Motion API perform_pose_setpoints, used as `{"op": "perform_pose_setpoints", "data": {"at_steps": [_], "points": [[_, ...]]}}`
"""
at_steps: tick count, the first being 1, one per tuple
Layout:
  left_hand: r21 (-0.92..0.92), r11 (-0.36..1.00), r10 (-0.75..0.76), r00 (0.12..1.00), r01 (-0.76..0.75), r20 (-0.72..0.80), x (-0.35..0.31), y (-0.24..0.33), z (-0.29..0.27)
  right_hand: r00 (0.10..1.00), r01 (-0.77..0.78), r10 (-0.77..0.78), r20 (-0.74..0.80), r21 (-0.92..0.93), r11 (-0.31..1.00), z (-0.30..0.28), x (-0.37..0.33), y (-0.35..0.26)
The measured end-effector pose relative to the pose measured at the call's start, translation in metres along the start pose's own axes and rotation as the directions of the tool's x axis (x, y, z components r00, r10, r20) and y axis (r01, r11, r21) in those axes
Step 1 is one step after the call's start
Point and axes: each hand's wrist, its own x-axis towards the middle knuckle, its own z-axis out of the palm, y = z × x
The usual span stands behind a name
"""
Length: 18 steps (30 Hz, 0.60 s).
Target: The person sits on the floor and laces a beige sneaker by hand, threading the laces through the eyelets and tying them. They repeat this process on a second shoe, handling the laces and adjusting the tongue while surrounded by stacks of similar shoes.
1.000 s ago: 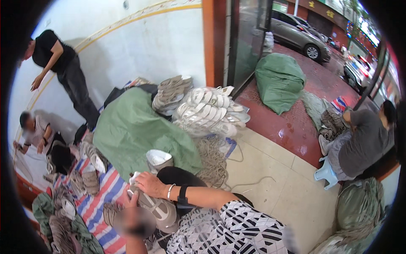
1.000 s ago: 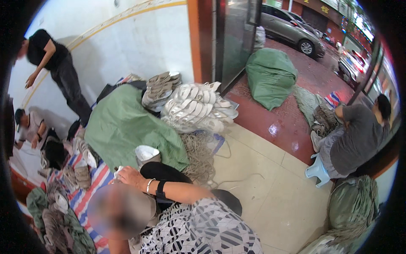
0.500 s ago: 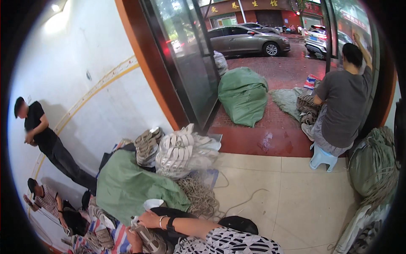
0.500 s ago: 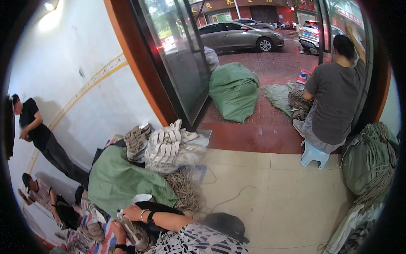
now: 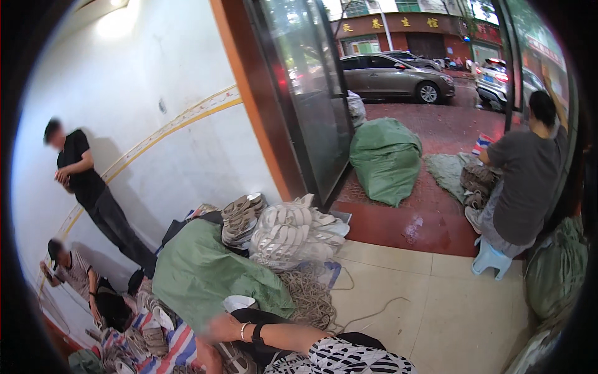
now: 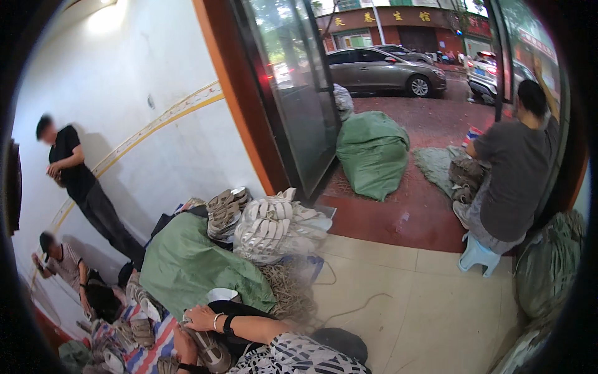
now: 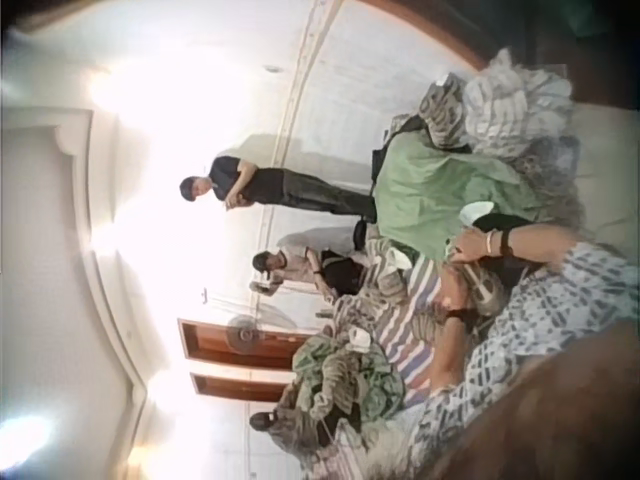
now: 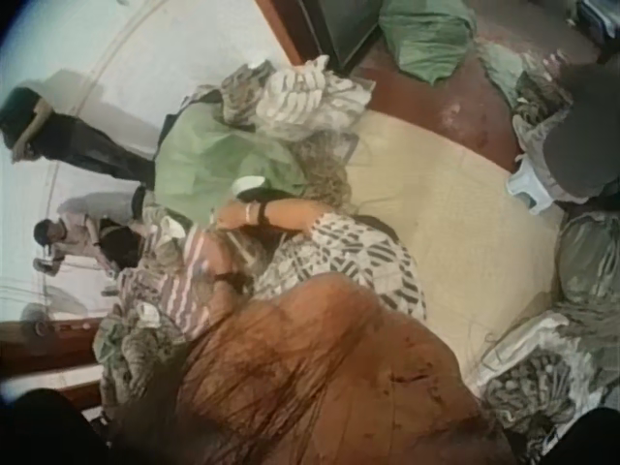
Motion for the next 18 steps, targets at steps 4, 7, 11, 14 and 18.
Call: {"op": "perform_pose_setpoints", "data": {"at_steps": [4,7,11,14,18], "points": [[0.039,0.979,-0.199,0.98,0.2,-0.025,0.005,-0.004,0.006,1.0,0.011,-0.01,-0.025,0.022,1.0,0.006,0.005,-0.006],[0.065,0.969,-0.239,0.971,0.237,0.015,0.003,-0.004,0.004,0.985,-0.058,0.066,0.161,-0.051,0.997,0.001,0.009,-0.006],[0.049,0.998,-0.044,0.997,0.041,0.064,-0.006,0.0,-0.007,0.97,-0.088,0.124,0.21,-0.17,0.981,-0.001,0.014,-0.008],[-0.016,1.0,0.014,1.0,-0.014,0.025,-0.013,-0.002,-0.008,0.982,-0.048,0.091,0.166,-0.244,0.969,0.009,0.019,-0.008],[-0.013,1.0,0.026,0.998,-0.025,0.051,-0.024,-0.012,-0.003,0.992,0.029,-0.022,-0.121,0.062,0.998,0.021,0.017,0.002]]}}
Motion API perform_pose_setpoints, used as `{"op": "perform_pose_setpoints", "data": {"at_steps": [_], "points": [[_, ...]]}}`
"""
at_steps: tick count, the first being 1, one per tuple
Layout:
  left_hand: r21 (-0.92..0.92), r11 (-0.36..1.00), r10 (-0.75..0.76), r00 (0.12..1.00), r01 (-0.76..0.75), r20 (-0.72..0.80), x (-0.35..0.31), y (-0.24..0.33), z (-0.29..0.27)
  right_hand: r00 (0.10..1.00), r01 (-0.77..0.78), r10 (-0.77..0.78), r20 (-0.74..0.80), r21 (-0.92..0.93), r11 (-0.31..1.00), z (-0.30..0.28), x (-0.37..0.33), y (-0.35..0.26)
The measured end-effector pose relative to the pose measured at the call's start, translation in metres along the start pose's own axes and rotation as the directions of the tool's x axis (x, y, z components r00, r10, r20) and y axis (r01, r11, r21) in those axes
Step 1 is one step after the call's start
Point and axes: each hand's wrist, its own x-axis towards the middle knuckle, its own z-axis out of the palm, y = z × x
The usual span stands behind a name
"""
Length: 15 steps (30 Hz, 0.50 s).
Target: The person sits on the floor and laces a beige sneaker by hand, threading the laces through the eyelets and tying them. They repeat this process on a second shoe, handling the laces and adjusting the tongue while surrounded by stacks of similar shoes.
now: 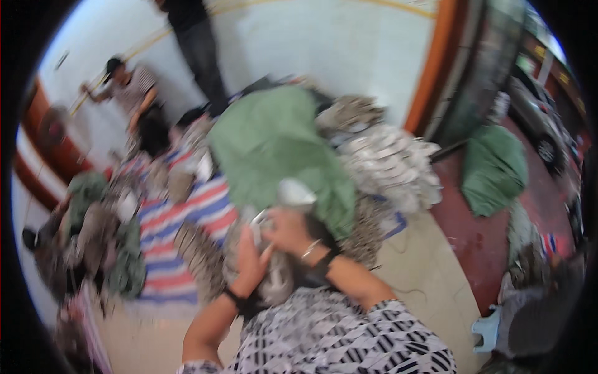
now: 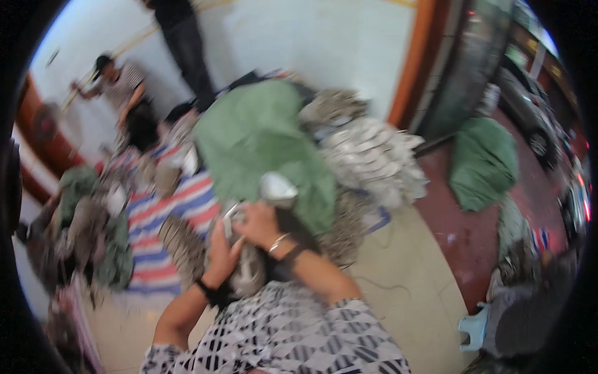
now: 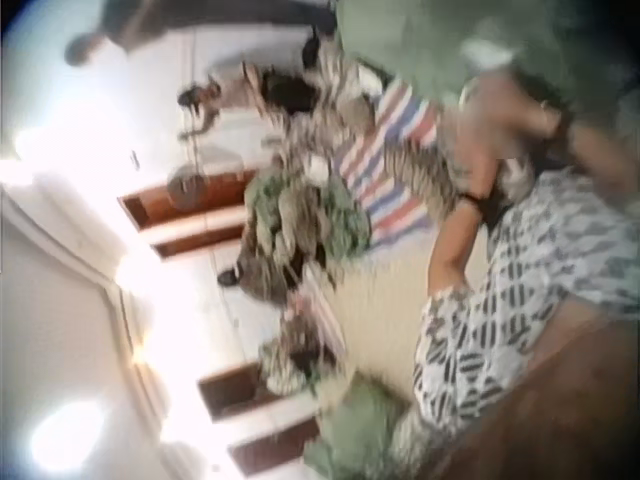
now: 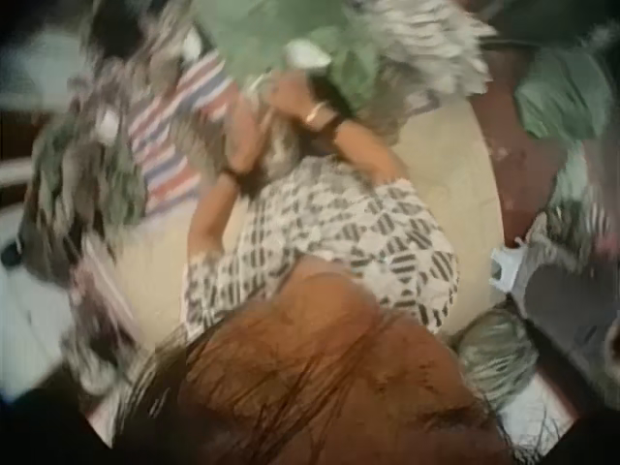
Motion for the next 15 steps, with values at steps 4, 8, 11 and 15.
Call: {"op": "perform_pose_setpoints", "data": {"at_steps": [4,8,11,15], "points": [[-0.087,0.994,-0.062,0.994,0.069,0.09,-0.01,-0.007,-0.002,0.957,-0.289,0.249,0.149,0.436,0.852,-0.008,0.011,0.025],[-0.087,0.994,-0.051,0.987,0.065,0.152,-0.009,-0.009,-0.005,0.894,0.014,-0.116,0.432,0.233,0.972,-0.004,0.03,0.033],[-0.045,0.998,-0.031,0.985,0.04,0.172,-0.008,-0.008,-0.005,0.866,0.029,-0.1,0.489,0.15,0.988,0.009,0.038,0.03],[0.041,0.999,-0.018,0.984,0.01,0.179,-0.006,-0.009,0.0,0.867,-0.062,0.005,0.498,0.097,0.993,0.028,0.037,0.036]]}}
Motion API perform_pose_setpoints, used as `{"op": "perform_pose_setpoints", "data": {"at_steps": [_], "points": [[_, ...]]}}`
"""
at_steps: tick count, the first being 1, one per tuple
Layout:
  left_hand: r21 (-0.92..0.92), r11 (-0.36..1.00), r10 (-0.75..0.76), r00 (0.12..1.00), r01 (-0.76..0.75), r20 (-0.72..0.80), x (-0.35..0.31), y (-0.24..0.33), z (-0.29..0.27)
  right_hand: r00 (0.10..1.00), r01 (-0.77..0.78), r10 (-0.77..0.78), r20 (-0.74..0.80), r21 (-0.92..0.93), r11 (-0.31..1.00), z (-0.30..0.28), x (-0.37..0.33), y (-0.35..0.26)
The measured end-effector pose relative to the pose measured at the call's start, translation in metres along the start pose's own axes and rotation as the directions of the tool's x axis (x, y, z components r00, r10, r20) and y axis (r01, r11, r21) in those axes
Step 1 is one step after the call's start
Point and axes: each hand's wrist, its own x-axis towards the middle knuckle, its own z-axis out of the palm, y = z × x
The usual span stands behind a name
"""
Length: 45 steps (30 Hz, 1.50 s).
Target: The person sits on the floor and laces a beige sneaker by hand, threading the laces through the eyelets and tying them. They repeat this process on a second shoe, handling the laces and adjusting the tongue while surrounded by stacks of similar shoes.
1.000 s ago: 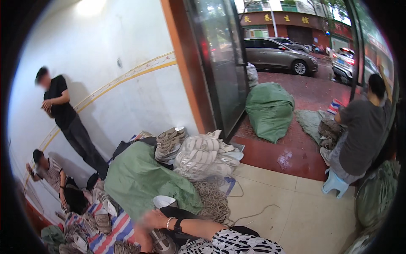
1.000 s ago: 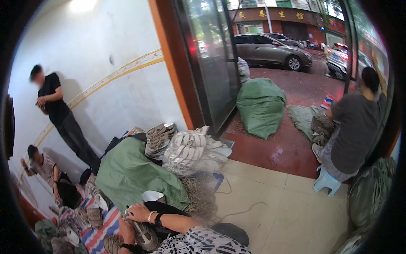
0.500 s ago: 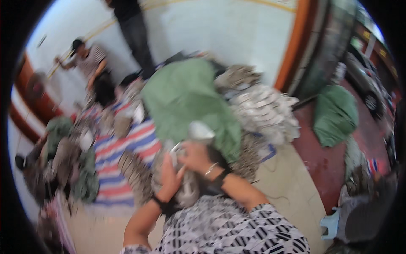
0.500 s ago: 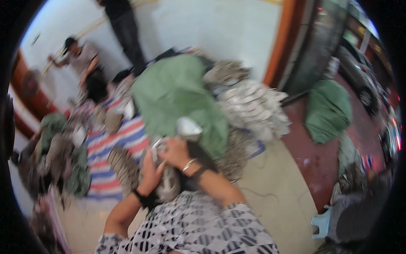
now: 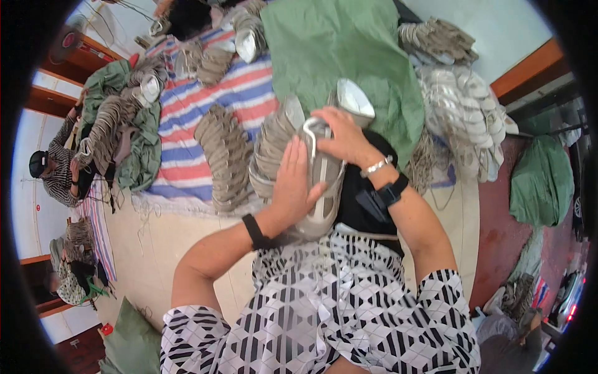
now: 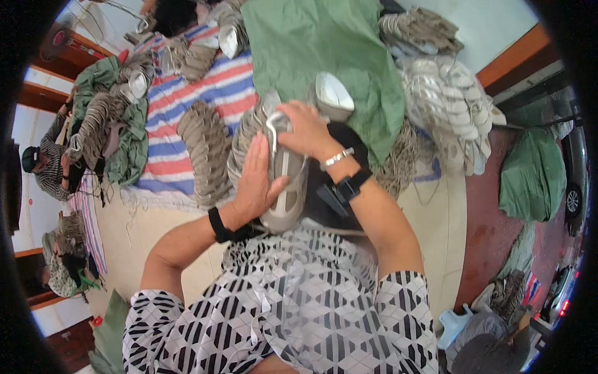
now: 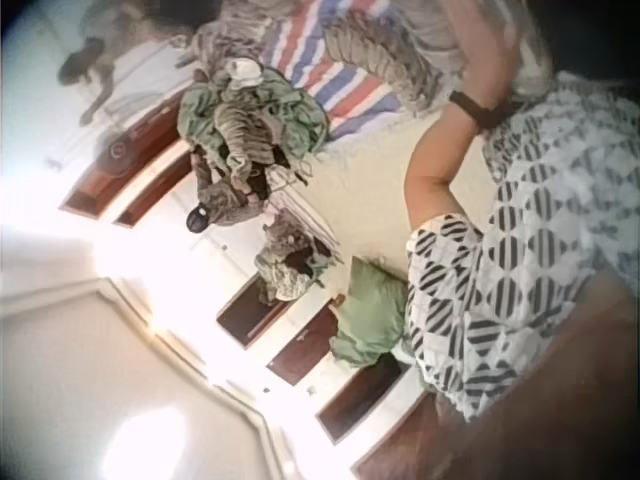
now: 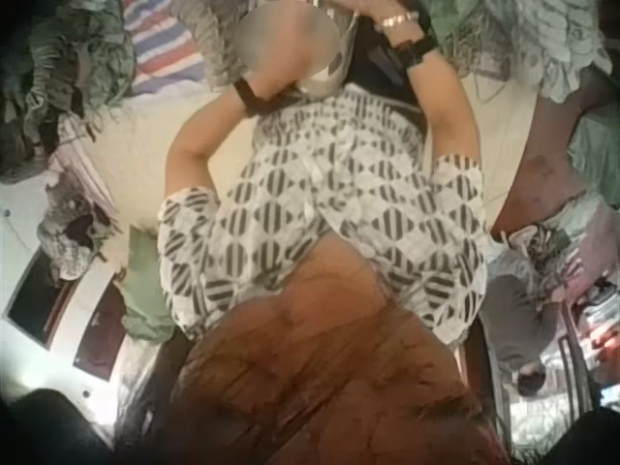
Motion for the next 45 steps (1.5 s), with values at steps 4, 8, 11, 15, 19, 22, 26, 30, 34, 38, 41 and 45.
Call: {"op": "perform_pose_setpoints", "data": {"at_steps": [4,8,11,15,19,22,26,30,34,38,41,45], "points": [[0.067,0.997,0.047,0.998,-0.044,-0.042,0.009,0.0,0.004,0.998,-0.068,0.067,-0.015,-0.083,0.994,0.009,0.016,0.006],[0.041,0.999,0.0,1.0,0.001,-0.015,0.004,0.0,-0.001,0.978,0.059,-0.004,-0.21,0.256,0.965,-0.008,-0.006,-0.014],[-0.141,0.989,-0.047,0.999,0.046,-0.003,-0.015,-0.009,-0.014,0.967,0.011,0.118,-0.224,0.503,0.864,-0.027,-0.079,-0.037],[-0.566,0.71,-0.257,0.902,0.42,0.346,-0.049,-0.03,-0.06,0.945,0.14,-0.07,0.319,-0.203,0.969,-0.043,-0.178,-0.067],[-0.657,0.702,-0.272,0.956,0.275,0.11,-0.063,0.0,-0.091,0.837,-0.494,0.308,0.452,0.381,0.782,-0.049,-0.191,-0.103],[-0.58,0.814,0.076,0.981,0.042,0.178,-0.056,0.055,-0.087,0.94,-0.276,0.126,0.318,0.489,0.828,-0.063,-0.175,-0.136],[-0.739,0.639,0.128,0.919,0.212,0.374,-0.052,0.08,-0.104,0.997,0.006,-0.028,0.07,0.299,0.954,-0.101,-0.159,-0.15],[-0.726,0.628,0.118,0.889,0.279,0.443,-0.075,0.046,-0.13,0.982,-0.186,0.189,0.026,0.345,0.92,-0.162,-0.182,-0.117],[-0.624,0.53,-0.078,0.765,0.575,0.639,-0.093,0.015,-0.112,0.873,-0.463,0.485,-0.048,0.227,0.857,-0.182,-0.204,-0.038],[-0.56,0.563,-0.179,0.751,0.608,0.635,-0.09,-0.011,-0.091,0.772,-0.628,0.493,-0.401,-0.361,0.689,-0.173,-0.233,0.046],[-0.54,0.579,-0.235,0.759,0.611,0.607,-0.081,-0.019,-0.09,0.759,-0.651,0.409,-0.506,-0.596,0.47,-0.171,-0.235,0.07],[-0.462,0.76,-0.221,0.851,0.456,0.476,-0.057,0.008,-0.08,0.855,-0.462,0.209,-0.475,-0.513,0.723,-0.148,-0.174,0.025]]}}
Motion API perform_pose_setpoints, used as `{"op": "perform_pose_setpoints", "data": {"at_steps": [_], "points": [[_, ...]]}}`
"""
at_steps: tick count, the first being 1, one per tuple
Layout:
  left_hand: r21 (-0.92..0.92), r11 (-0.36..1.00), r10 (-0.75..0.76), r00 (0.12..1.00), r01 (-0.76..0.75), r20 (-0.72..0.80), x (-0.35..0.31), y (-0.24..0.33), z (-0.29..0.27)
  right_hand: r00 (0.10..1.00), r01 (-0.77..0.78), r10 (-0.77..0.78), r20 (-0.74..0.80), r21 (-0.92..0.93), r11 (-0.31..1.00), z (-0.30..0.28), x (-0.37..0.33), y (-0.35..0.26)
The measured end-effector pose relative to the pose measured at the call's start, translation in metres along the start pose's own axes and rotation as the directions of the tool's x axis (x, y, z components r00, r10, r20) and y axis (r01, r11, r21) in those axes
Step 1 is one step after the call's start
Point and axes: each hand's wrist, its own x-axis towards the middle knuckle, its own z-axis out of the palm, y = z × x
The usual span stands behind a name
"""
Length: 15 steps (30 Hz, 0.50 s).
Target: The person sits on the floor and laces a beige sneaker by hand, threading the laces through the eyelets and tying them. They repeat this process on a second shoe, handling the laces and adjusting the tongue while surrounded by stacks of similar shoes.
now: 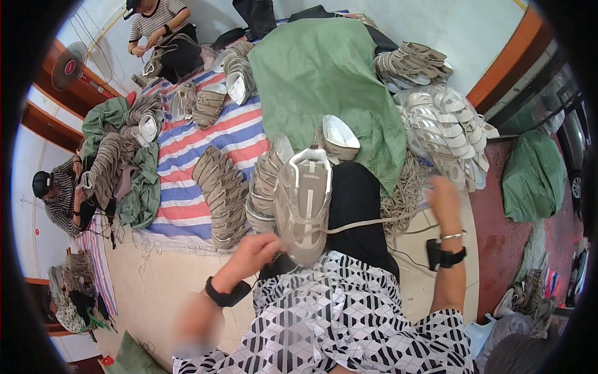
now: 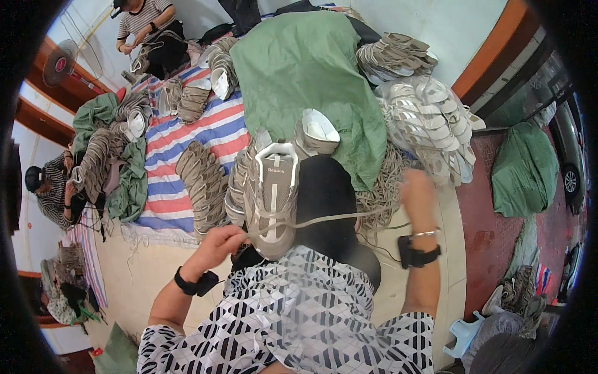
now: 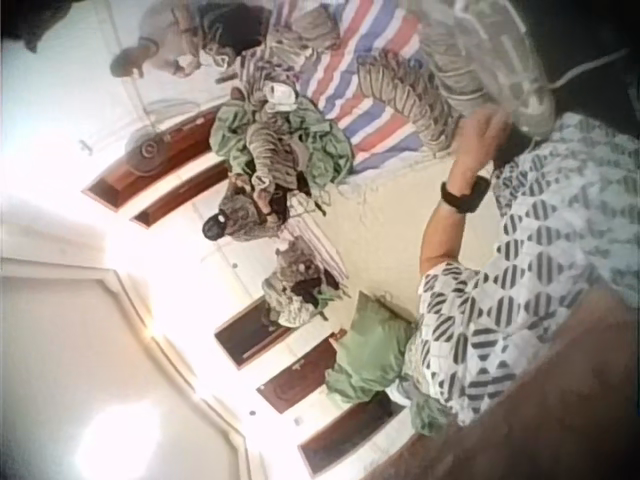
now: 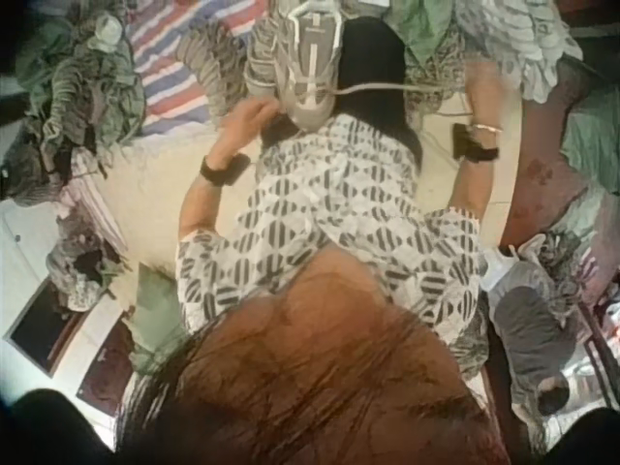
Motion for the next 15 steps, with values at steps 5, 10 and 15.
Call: {"op": "perform_pose_setpoints", "data": {"at_steps": [5,10,15], "points": [[0.251,0.947,0.216,0.976,-0.199,-0.04,0.027,0.037,0.037,0.807,-0.165,-0.532,0.255,0.963,0.211,0.032,-0.016,-0.153],[0.187,0.977,0.115,0.992,-0.103,-0.056,0.029,0.029,0.025,0.427,-0.34,-0.722,0.544,0.837,0.429,0.036,-0.025,-0.154],[0.235,0.954,0.271,0.878,-0.189,-0.394,0.057,0.012,0.023,0.712,-0.249,-0.508,0.484,0.851,0.462,0.027,0.015,-0.136]]}}
